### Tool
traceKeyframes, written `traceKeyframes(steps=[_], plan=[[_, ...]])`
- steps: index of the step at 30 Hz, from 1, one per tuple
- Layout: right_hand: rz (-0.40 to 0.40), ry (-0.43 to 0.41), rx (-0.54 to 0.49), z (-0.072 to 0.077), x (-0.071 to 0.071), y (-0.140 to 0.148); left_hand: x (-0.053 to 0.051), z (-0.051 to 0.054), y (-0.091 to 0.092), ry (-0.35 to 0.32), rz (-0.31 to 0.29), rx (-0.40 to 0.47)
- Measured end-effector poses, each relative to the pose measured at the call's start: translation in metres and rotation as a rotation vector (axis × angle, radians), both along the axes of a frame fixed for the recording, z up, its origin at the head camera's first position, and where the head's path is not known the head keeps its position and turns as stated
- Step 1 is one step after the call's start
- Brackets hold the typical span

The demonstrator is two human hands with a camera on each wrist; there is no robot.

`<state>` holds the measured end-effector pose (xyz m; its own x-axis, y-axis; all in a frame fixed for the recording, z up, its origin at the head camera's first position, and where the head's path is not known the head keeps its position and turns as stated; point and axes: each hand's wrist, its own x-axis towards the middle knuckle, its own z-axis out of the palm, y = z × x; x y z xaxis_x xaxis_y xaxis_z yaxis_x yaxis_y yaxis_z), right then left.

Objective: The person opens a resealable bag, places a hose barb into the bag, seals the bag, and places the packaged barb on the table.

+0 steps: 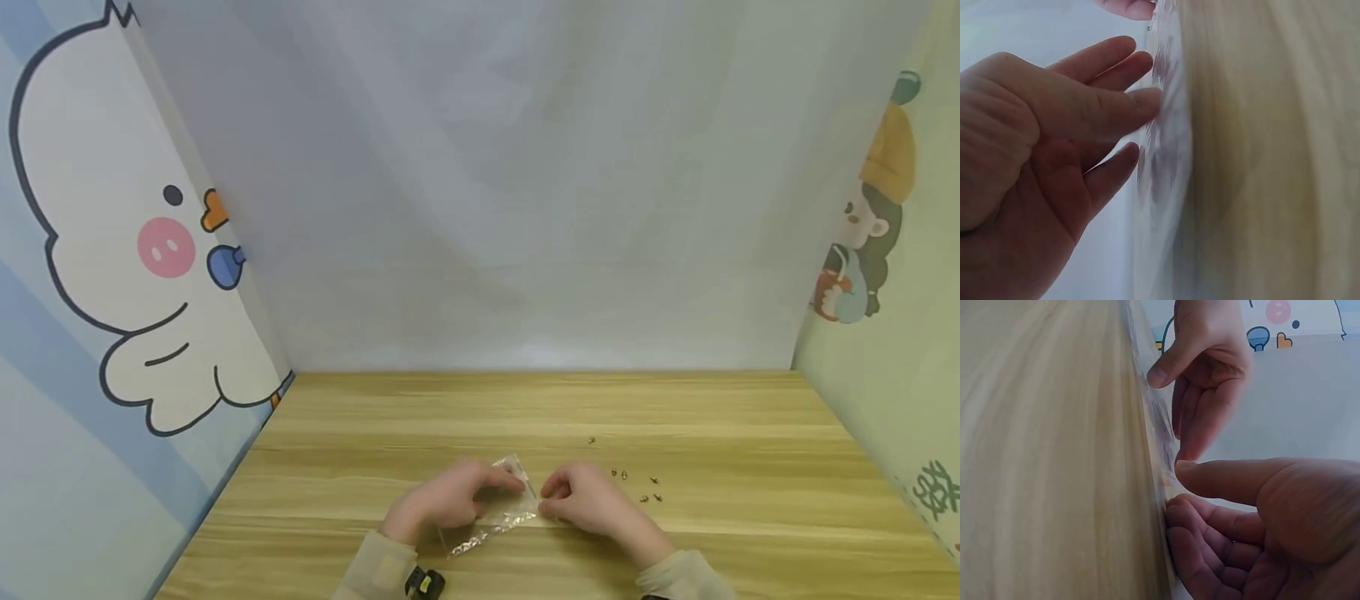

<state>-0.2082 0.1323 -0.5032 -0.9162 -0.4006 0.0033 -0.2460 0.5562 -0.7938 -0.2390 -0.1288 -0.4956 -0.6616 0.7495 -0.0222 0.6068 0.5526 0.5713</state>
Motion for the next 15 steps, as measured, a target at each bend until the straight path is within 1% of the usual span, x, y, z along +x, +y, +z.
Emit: traceKeyframes(steps=[3,5,9,11,15], plan=[[-0.009,0.003,0.003,-0.001,0.0,-0.001,-0.001,0.001,-0.001,-0.013,0.004,0.036],[-0.01,0.005,0.005,-0.002,0.0,-0.001,-0.001,0.004,-0.003,-0.004,0.016,0.039],[-0.008,0.006,0.01,-0.002,0.0,-0.001,0.0,0.008,-0.007,0.014,0.069,-0.001],[-0.01,0.007,0.013,-0.002,0.0,-0.001,0.001,0.01,-0.008,0.006,0.09,-0.014],[-0.016,-0.001,0.007,-0.002,0.002,-0.002,0.002,0.011,-0.008,0.001,0.098,-0.033]])
